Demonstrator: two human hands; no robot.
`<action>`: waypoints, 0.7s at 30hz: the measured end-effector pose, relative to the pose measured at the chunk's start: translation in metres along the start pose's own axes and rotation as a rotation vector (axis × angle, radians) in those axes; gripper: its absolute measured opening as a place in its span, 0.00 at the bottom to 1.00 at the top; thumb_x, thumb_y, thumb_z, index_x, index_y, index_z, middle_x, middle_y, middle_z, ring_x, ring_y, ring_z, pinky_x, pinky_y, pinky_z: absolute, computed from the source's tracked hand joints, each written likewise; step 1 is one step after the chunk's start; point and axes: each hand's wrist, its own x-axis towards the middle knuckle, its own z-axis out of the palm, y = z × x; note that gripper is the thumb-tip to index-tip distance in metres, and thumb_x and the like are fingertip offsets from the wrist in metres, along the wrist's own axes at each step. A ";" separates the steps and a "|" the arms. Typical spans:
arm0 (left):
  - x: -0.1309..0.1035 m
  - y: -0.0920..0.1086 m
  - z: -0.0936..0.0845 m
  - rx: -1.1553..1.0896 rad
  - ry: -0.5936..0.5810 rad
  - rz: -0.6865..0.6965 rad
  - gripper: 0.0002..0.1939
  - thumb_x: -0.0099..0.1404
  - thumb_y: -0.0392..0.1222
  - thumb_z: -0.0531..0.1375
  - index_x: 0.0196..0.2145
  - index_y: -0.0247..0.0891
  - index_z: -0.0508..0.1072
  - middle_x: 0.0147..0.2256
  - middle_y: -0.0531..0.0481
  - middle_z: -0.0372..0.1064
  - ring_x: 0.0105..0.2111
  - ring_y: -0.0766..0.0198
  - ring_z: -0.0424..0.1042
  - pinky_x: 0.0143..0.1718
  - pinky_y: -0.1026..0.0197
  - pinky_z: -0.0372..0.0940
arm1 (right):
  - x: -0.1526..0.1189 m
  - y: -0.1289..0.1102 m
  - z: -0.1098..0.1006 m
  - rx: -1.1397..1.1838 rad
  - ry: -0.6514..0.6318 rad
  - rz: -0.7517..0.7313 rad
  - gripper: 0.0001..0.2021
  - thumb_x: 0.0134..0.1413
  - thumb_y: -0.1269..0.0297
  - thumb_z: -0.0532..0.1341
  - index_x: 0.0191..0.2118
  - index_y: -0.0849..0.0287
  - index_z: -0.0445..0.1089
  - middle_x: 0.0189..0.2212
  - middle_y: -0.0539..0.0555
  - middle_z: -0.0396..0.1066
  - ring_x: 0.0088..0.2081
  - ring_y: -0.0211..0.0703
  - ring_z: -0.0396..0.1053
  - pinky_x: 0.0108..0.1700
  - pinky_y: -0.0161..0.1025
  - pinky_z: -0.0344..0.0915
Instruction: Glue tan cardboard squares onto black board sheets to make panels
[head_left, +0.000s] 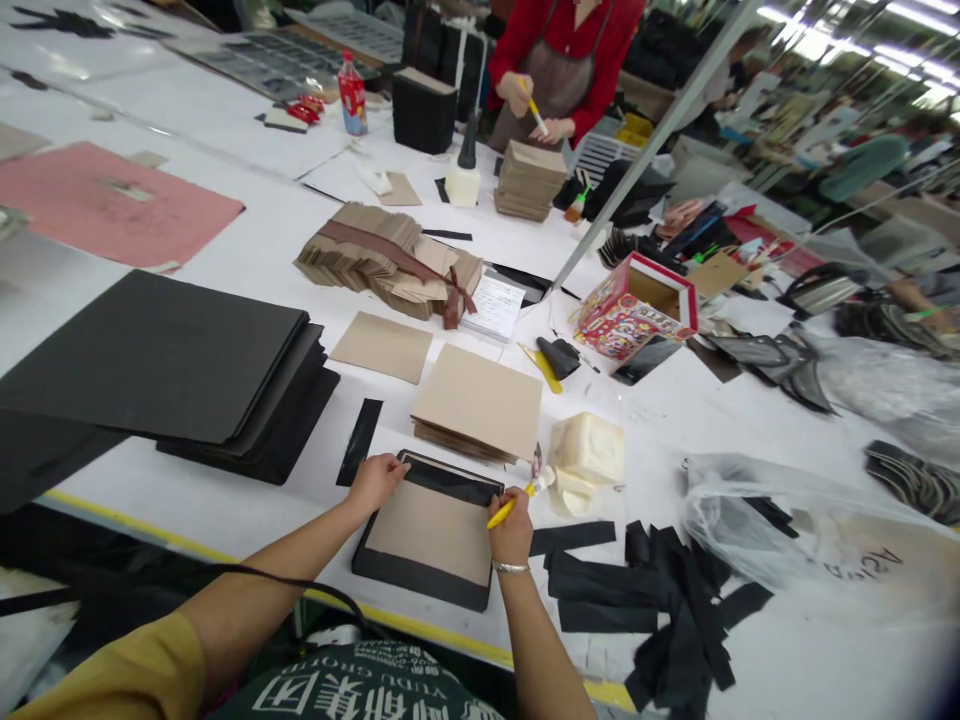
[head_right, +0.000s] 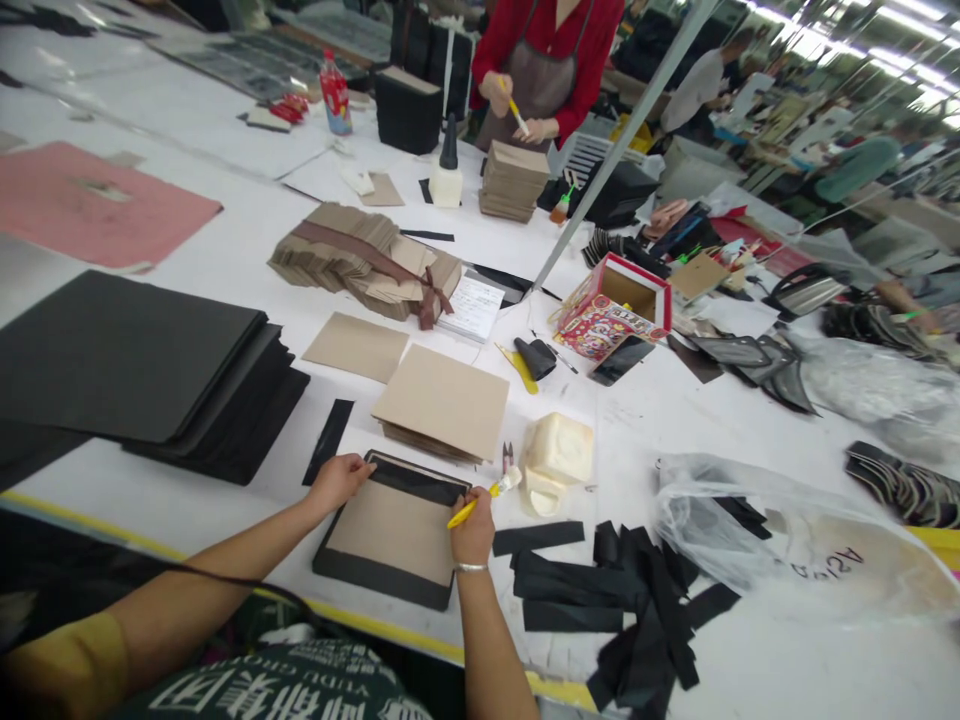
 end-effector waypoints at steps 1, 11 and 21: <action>0.001 -0.001 0.001 0.002 0.004 -0.003 0.17 0.55 0.52 0.54 0.17 0.38 0.63 0.13 0.56 0.60 0.17 0.67 0.62 0.23 0.66 0.52 | 0.000 0.002 0.001 -0.001 -0.004 0.004 0.13 0.53 0.56 0.52 0.38 0.60 0.58 0.26 0.50 0.65 0.26 0.40 0.66 0.28 0.35 0.61; 0.001 0.003 0.008 0.067 0.088 0.017 0.16 0.57 0.51 0.51 0.18 0.38 0.61 0.16 0.55 0.59 0.20 0.68 0.60 0.23 0.66 0.50 | 0.005 0.007 0.006 0.004 -0.031 0.041 0.11 0.52 0.58 0.52 0.38 0.59 0.58 0.26 0.50 0.64 0.27 0.39 0.66 0.30 0.35 0.61; 0.002 0.002 0.008 0.107 0.052 0.017 0.16 0.56 0.51 0.52 0.18 0.38 0.61 0.16 0.55 0.61 0.20 0.67 0.61 0.23 0.66 0.50 | 0.006 0.002 0.001 0.004 -0.087 0.074 0.10 0.49 0.64 0.52 0.39 0.58 0.57 0.28 0.50 0.64 0.28 0.39 0.66 0.31 0.35 0.62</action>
